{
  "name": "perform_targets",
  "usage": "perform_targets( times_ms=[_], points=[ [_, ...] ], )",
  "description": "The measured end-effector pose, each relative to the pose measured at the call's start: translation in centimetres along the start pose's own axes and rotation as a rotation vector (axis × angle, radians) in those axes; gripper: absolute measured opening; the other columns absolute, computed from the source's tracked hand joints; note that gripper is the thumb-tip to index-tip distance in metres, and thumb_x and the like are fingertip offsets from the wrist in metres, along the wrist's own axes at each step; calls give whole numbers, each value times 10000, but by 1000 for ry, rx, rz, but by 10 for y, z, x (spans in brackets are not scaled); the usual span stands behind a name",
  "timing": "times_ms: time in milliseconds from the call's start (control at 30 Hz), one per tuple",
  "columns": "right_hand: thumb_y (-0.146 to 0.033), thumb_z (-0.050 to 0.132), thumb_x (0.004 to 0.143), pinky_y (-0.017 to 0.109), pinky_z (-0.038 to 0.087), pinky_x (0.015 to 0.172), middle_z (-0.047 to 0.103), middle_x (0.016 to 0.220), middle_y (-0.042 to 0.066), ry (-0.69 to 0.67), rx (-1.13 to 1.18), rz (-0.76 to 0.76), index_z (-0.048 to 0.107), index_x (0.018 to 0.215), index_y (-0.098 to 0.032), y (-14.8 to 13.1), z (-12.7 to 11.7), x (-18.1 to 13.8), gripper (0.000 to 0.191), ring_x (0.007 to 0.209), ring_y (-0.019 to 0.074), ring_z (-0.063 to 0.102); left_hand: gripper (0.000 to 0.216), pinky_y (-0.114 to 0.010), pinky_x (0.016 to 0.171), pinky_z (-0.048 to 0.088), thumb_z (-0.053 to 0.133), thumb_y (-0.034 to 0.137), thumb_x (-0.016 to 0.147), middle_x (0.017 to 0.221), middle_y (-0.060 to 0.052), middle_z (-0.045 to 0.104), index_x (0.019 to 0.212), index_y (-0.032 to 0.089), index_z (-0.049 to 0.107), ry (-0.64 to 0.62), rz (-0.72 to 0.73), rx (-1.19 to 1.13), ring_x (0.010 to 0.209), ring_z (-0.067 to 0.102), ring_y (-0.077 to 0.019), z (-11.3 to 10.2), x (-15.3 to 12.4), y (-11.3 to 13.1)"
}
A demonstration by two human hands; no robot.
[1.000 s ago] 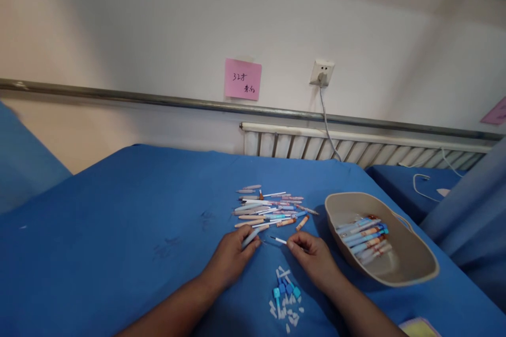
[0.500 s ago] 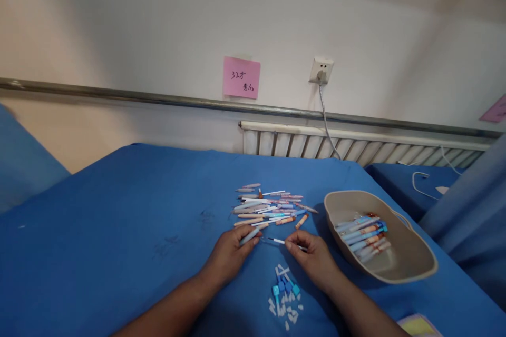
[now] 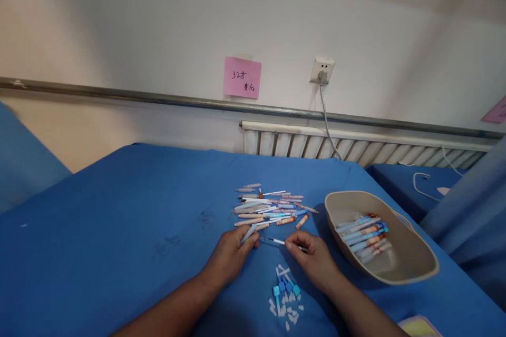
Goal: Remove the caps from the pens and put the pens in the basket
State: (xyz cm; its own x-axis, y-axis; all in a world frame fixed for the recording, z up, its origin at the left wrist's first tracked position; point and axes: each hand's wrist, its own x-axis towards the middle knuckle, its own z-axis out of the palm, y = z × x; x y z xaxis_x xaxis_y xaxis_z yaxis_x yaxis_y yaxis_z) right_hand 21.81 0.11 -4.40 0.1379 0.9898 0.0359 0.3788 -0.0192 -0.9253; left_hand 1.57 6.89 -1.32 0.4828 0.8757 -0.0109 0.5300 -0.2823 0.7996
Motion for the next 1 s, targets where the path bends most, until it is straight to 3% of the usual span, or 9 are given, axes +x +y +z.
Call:
perform_targets(
  times_ms=[1000],
  points=[
    [-361, 545, 789, 241, 399, 623, 596, 664, 17, -36, -4, -46, 643, 684, -169, -3, 0, -1, 239, 661, 158, 531, 336, -231, 663, 405, 428, 408, 851, 703, 1, 639, 710, 174, 623, -51, 22, -22, 706, 590, -169, 1, 0, 0]
  ],
)
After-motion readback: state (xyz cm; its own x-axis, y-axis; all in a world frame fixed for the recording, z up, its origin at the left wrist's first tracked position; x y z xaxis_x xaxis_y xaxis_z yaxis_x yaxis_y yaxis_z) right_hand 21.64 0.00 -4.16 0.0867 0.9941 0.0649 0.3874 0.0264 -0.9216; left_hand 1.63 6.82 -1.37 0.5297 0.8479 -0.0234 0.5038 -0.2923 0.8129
